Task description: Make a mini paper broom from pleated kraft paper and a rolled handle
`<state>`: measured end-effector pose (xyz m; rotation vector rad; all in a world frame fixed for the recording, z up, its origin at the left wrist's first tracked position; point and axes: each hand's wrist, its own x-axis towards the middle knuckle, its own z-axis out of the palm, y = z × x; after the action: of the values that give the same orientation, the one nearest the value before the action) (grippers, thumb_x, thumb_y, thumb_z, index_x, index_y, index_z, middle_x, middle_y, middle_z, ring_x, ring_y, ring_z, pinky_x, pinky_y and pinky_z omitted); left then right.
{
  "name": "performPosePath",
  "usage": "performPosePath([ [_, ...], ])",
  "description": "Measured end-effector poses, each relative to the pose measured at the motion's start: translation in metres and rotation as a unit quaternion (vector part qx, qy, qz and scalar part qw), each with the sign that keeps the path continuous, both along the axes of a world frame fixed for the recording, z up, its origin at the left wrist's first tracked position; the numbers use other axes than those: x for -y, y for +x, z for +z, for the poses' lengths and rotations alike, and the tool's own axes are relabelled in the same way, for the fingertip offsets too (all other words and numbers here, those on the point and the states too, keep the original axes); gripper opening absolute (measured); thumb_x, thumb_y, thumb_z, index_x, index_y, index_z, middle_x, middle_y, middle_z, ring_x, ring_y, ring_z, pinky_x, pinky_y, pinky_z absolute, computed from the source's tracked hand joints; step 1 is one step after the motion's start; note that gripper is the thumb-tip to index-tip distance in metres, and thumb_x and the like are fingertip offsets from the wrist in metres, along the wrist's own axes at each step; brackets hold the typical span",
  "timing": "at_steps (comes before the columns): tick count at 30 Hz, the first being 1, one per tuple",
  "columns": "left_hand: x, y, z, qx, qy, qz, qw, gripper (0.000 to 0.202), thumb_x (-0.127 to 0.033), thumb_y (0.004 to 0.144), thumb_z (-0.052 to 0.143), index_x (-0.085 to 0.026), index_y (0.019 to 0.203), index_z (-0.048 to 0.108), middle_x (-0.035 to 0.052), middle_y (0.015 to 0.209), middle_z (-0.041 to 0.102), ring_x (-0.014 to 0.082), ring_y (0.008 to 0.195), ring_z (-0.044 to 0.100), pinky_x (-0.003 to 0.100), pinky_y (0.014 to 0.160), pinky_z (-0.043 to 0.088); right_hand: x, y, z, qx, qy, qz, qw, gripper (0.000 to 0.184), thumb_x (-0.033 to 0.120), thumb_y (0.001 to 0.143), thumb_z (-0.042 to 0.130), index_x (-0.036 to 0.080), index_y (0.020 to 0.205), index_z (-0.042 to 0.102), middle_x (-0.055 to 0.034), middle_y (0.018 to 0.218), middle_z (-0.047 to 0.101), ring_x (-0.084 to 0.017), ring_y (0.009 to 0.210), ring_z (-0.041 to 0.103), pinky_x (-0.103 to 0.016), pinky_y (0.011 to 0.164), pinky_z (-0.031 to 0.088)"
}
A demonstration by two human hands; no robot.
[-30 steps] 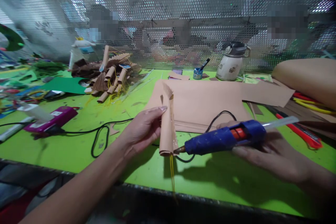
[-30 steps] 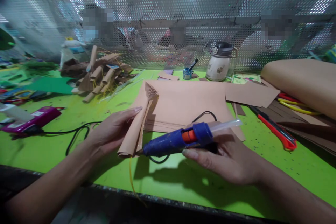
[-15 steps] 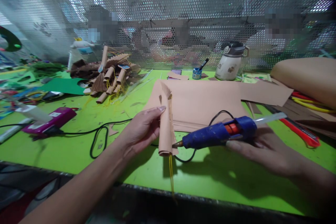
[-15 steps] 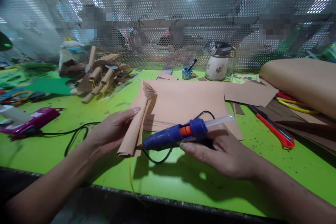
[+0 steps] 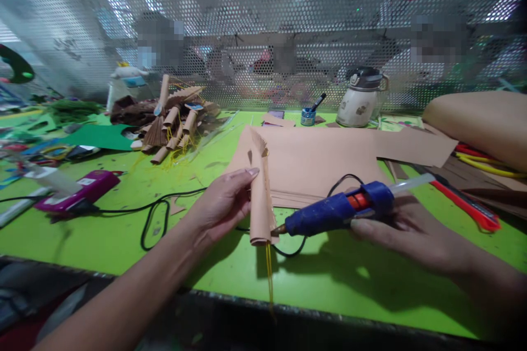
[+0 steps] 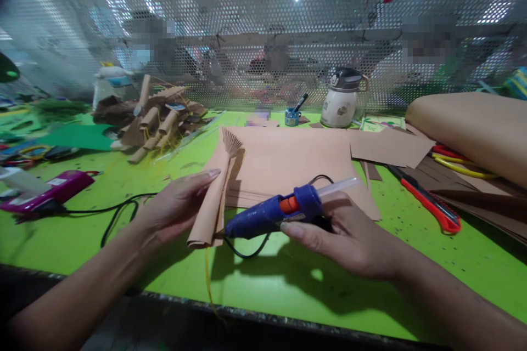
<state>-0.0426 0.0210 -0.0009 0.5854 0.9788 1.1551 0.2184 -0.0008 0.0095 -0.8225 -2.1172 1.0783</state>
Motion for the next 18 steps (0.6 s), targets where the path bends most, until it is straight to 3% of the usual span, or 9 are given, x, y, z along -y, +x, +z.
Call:
performPosePath([
  [9, 0.0002, -0.0017, -0.0009, 0.008, 0.014, -0.016, 1.000, 0.010, -0.007, 0.083, 0.057, -0.010, 0.084, 0.066, 0.0056, 0.076, 0.065, 0.0114, 0.066, 0.061, 0.023, 0.067, 0.056, -0.0015, 0.0026, -0.0035, 0.019, 0.006, -0.039, 0.999, 0.024, 0.037, 0.088, 0.055, 0.018, 0.073, 0.058, 0.0008, 0.065, 0.050, -0.014, 0.059, 0.048, -0.023, 0.051, 0.038],
  [14, -0.0012, -0.0019, -0.0026, -0.007, 0.015, -0.013, 1.000, 0.009, -0.007, 0.082, 0.058, -0.010, 0.083, 0.066, 0.0049, 0.075, 0.065, 0.0100, 0.064, 0.060, 0.019, 0.063, 0.055, 0.0006, 0.0022, 0.0021, 0.024, 0.014, -0.014, 1.000, 0.016, 0.033, 0.089, 0.055, 0.020, 0.088, 0.065, -0.0002, 0.074, 0.059, -0.016, 0.068, 0.056, -0.023, 0.060, 0.046],
  [18, -0.0013, -0.0017, -0.0021, -0.010, 0.010, -0.004, 1.000, 0.010, -0.007, 0.082, 0.058, -0.010, 0.083, 0.067, 0.0052, 0.076, 0.065, 0.0099, 0.063, 0.059, 0.019, 0.061, 0.054, 0.0020, 0.0062, 0.0047, 0.031, 0.024, 0.000, 0.999, 0.017, 0.035, 0.087, 0.057, 0.022, 0.088, 0.068, -0.0015, 0.076, 0.063, -0.019, 0.070, 0.061, -0.026, 0.062, 0.050],
])
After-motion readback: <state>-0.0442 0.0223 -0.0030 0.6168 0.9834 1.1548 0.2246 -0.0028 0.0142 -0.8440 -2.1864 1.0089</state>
